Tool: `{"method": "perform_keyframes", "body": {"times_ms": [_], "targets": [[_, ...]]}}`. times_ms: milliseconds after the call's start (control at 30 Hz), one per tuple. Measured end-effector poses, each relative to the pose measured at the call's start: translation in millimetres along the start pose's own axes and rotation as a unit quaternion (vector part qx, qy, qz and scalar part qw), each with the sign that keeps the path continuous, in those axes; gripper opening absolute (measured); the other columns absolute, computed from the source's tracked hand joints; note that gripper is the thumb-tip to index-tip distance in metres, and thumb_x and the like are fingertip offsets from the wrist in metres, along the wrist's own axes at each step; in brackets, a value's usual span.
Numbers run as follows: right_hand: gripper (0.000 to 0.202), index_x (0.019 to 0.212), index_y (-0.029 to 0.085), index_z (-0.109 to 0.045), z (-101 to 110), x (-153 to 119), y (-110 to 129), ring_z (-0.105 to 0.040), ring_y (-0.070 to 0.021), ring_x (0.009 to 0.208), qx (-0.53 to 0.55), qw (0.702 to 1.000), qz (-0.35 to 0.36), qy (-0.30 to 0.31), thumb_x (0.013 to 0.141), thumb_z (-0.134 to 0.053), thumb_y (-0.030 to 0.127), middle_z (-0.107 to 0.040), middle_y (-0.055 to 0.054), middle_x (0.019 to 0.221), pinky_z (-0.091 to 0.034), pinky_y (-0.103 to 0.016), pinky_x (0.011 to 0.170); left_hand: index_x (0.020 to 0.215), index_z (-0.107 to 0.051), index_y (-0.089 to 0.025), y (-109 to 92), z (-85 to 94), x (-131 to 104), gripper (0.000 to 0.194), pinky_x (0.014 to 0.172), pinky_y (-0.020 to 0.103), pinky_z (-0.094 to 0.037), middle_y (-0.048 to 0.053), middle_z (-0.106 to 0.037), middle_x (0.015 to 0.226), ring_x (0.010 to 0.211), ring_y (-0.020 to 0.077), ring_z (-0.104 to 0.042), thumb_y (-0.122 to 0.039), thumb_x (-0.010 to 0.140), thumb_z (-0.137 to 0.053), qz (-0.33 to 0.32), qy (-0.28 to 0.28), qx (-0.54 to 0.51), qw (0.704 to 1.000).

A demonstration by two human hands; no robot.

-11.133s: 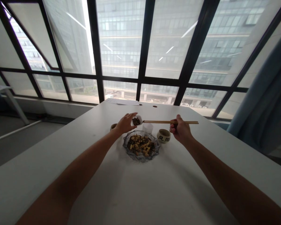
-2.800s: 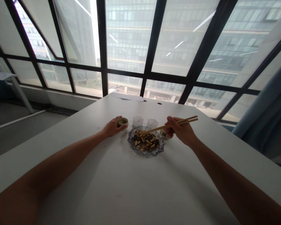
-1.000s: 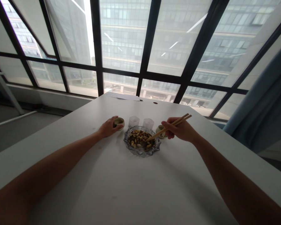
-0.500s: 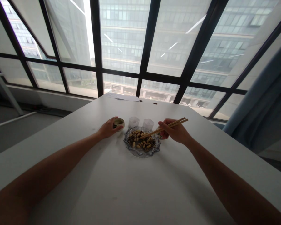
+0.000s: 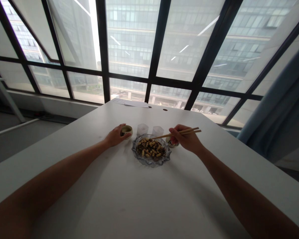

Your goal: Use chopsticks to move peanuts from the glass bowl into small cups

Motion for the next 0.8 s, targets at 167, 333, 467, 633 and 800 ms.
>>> {"method": "perform_keyframes", "body": {"times_ms": [167, 333, 467, 633, 800], "targets": [[0.050, 0.065, 0.021, -0.059, 0.7, 0.3, -0.6, -0.063, -0.0157, 0.044, 0.016, 1.000, 0.005, -0.005, 0.071, -0.076, 0.068, -0.070, -0.004, 0.057, -0.050, -0.025, 0.041, 0.140, -0.050, -0.018, -0.9, 0.9, -0.8, 0.078, 0.101, 0.046, -0.050, 0.015, -0.066, 0.128, 0.116, 0.0330, -0.065, -0.068, 0.081, -0.059, 0.004, 0.006, -0.001, 1.000], [0.053, 0.062, 0.020, -0.058, 9.2, 4.3, 1.8, -0.062, -0.0148, 0.040, 0.056, 0.997, -0.013, -0.042, 0.068, -0.078, 0.069, -0.069, -0.004, 0.055, -0.050, -0.024, 0.038, 0.145, -0.043, -0.017, -2.0, 2.9, -1.8, 0.088, 0.099, 0.048, -0.051, 0.017, -0.066, 0.129, 0.115, 0.0351, -0.065, -0.067, 0.076, -0.066, 0.037, 0.010, 0.024, 0.999], [0.055, 0.065, 0.017, -0.061, 20.8, 11.6, -7.1, -0.061, -0.0140, 0.038, 0.125, 0.987, -0.052, -0.086, 0.062, -0.083, 0.068, -0.068, -0.004, 0.052, -0.050, -0.023, 0.037, 0.135, -0.053, -0.022, -4.7, 4.9, -2.3, 0.081, 0.092, 0.043, -0.054, 0.013, -0.069, 0.122, 0.109, 0.0343, -0.068, -0.068, 0.071, -0.070, 0.044, 0.011, 0.034, 0.998], [0.058, 0.065, 0.017, -0.061, 34.8, 23.5, -31.2, -0.057, -0.0116, 0.036, 0.205, 0.967, -0.114, -0.103, 0.053, -0.089, 0.066, -0.065, -0.002, 0.049, -0.048, -0.022, 0.034, 0.125, -0.056, -0.020, -8.3, 7.2, -3.3, 0.075, 0.085, 0.042, -0.056, 0.012, -0.072, 0.111, 0.099, 0.0320, -0.070, -0.065, 0.068, -0.072, 0.037, 0.006, 0.001, 0.999], [0.056, 0.064, 0.017, -0.060, 37.0, 22.0, -27.0, -0.058, -0.0124, 0.035, 0.168, 0.977, -0.054, -0.121, 0.060, -0.084, 0.068, -0.065, -0.003, 0.048, -0.047, -0.022, 0.033, 0.121, -0.053, -0.020, -8.7, 7.3, -4.7, 0.073, 0.088, 0.042, -0.055, 0.011, -0.069, 0.113, 0.101, 0.0304, -0.068, -0.058, 0.064, -0.078, -0.022, -0.018, -0.004, 1.000]]}}
Point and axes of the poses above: each hand's wrist, its own x-axis towards the middle knuckle, its own z-axis out of the back of the hand, y = z × x, the point moved 2 cm from there along x, towards the middle knuckle
